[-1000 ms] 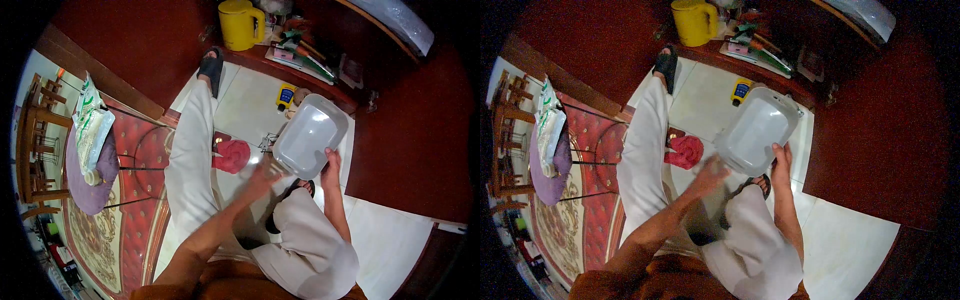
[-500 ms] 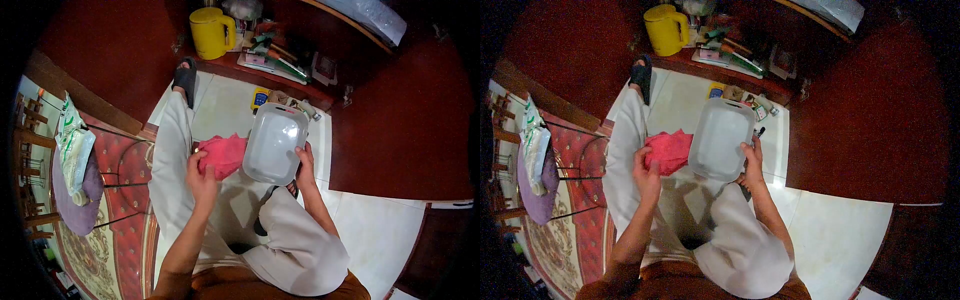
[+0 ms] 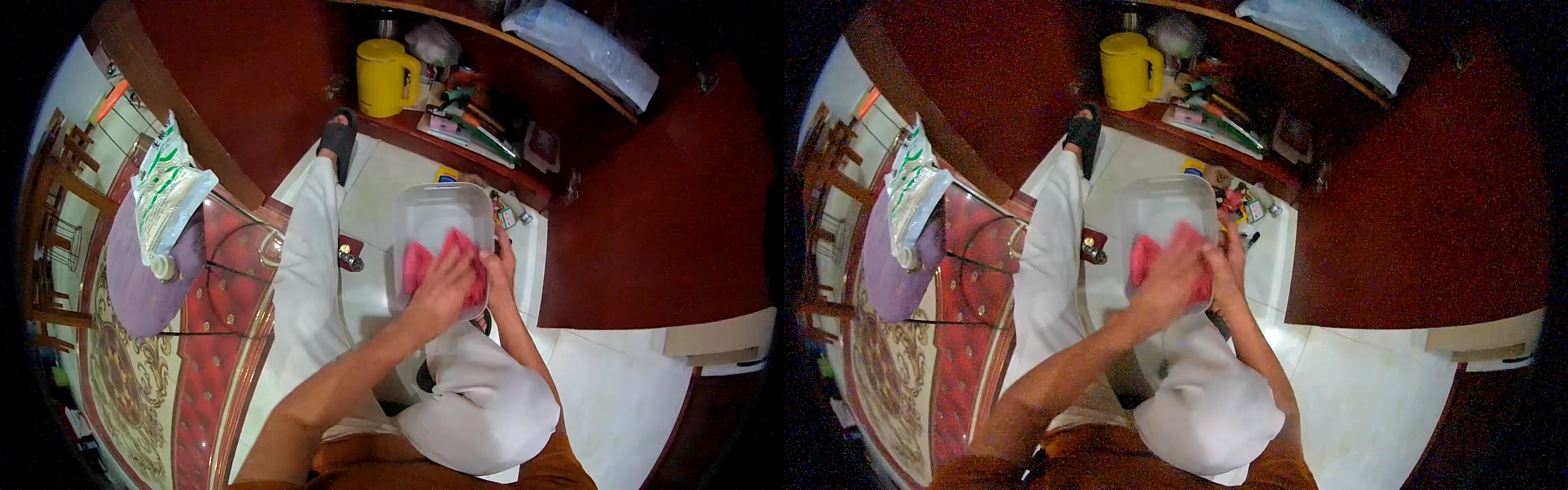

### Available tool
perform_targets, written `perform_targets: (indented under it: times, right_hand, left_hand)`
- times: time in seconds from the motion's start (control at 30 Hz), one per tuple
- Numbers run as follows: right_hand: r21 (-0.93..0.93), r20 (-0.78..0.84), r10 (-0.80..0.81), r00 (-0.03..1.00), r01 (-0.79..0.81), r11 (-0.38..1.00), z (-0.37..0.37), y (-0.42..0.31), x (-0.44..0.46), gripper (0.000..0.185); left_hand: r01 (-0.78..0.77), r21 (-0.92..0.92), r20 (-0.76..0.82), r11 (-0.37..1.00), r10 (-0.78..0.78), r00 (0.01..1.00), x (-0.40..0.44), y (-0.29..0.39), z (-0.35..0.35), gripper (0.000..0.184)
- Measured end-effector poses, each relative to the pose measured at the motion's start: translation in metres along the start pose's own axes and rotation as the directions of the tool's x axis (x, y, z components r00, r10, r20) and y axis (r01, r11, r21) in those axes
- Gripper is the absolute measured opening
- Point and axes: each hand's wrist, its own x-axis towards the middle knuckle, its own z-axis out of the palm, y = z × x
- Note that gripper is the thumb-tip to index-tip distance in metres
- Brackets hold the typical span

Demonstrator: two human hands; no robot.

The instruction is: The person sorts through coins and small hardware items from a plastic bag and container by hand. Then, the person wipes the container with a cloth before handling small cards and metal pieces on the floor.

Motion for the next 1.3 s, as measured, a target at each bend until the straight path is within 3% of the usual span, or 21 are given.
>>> perform_targets:
  times: [0.03,0.13,0.23,0.3,0.37,0.4,0.47,0.5,0.57,0.63,0.67,0.7,0.8,0.83,0.9,0.97,1.03,1.13,1.2,1.27,1.3]
  right_hand:
    - [0.021,0.007,-0.023,1.0,0.023,1.0,-0.004,-0.003,0.002,0.074]
    - [0.044,0.004,-0.058,0.998,0.058,0.997,-0.008,-0.009,0.001,0.073]
    - [0.021,-0.007,-0.074,0.997,0.074,0.997,-0.003,-0.013,-0.005,0.073]
    - [0.053,-0.024,-0.13,0.991,0.131,0.99,0.005,-0.017,-0.008,0.074]
    - [-0.125,0.129,-0.127,0.983,0.144,0.982,-0.001,-0.021,-0.009,0.074]
    - [-0.213,0.198,-0.113,0.974,0.155,0.965,-0.004,-0.021,-0.012,0.074]
    - [-0.141,0.213,-0.002,0.977,0.033,0.989,-0.004,-0.03,-0.022,0.073]
    - [-0.136,0.189,0.006,0.982,0.02,0.99,-0.007,-0.032,-0.021,0.072]
    - [-0.014,0.131,-0.098,0.987,0.101,0.995,-0.011,-0.028,-0.015,0.069]
    - [0.084,0.088,0.006,0.996,-0.014,0.996,-0.019,-0.028,-0.018,0.067]
    - [0.133,0.074,0.058,0.996,-0.067,0.989,-0.024,-0.028,-0.018,0.066]
    - [-0.018,0.005,-0.055,0.998,0.055,0.998,-0.036,0.005,-0.009,0.064]
    - [0.125,-0.044,0.069,0.997,-0.063,0.99,-0.029,-0.012,-0.011,0.063]
    - [0.096,-0.048,0.122,0.991,-0.117,0.988,-0.032,-0.008,-0.007,0.064]
    - [-0.036,-0.048,0.004,0.999,-0.006,0.999,-0.038,-0.008,0.002,0.065]
    - [-0.084,-0.052,-0.036,0.998,0.032,0.996,-0.046,-0.013,0.007,0.066]
    - [-0.045,-0.048,-0.014,0.999,0.012,0.999,-0.052,-0.025,0.016,0.067]
    - [-0.019,0.023,-0.03,0.999,0.031,0.999,-0.053,-0.038,0.029,0.069]
    - [-0.008,0.046,-0.035,0.998,0.035,0.999,-0.049,-0.028,0.033,0.069]
    - [-0.031,0.05,-0.015,0.999,0.016,0.999,-0.041,-0.035,0.031,0.068]
    - [-0.055,0.057,-0.05,0.997,0.053,0.997,-0.038,-0.034,0.029,0.067]
  left_hand:
    - [-0.042,0.026,0.04,0.999,0.041,0.998,-0.006,0.005,-0.001,0.046]
    - [0.091,0.142,0.34,0.986,-0.135,0.931,-0.009,0.02,-0.048,0.036]
    - [0.143,0.372,0.125,0.917,-0.203,0.971,-0.009,0.005,-0.06,0.039]
    - [0.256,0.279,-0.115,0.926,-0.232,0.966,0.002,0.006,-0.072,0.039]
    - [0.327,0.106,-0.391,0.939,-0.263,0.882,0.023,0.014,-0.082,0.035]
    - [0.356,0.006,-0.443,0.935,-0.316,0.839,0.033,0.013,-0.081,0.034]
    - [0.388,-0.205,-0.513,0.898,-0.436,0.739,0.048,0.003,-0.066,0.032]
    - [0.246,-0.107,-0.566,0.963,-0.262,0.782,0.047,-0.007,-0.037,0.035]
    - [0.102,-0.141,-0.343,0.985,-0.146,0.928,0.041,0.007,-0.027,0.035]
    - [0.004,-0.13,-0.075,0.991,-0.014,0.997,0.026,0.019,-0.023,0.034]
    - [-0.036,-0.089,0.064,0.995,0.042,0.997,0.017,0.02,-0.028,0.033]
    - [-0.085,-0.05,0.207,0.995,0.094,0.974,0.012,0.022,-0.033,0.032]
    - [0.053,0.075,0.447,0.996,-0.081,0.891,0.007,0.036,-0.047,0.034]
    - [0.102,0.017,0.384,0.995,-0.101,0.918,0.009,0.038,-0.056,0.034]
    - [0.179,-0.111,0.257,0.978,-0.145,0.956,0.02,0.032,-0.084,0.033]
    - [0.511,-0.597,0.259,0.618,-0.455,0.852,0.025,0.029,-0.114,0.031]
    - [0.268,-0.871,-0.052,0.413,-0.619,0.784,0.034,0.038,-0.145,0.031]
    - [0.088,-0.54,-0.529,0.837,-0.419,0.738,0.05,0.036,-0.158,0.033]
    - [0.133,-0.098,-0.452,0.986,-0.163,0.877,0.057,0.017,-0.134,0.039]
    - [-0.049,0.433,-0.122,0.9,0.113,0.986,0.069,-0.001,-0.106,0.044]
    - [-0.081,0.556,-0.066,0.827,0.141,0.988,0.068,-0.015,-0.088,0.046]
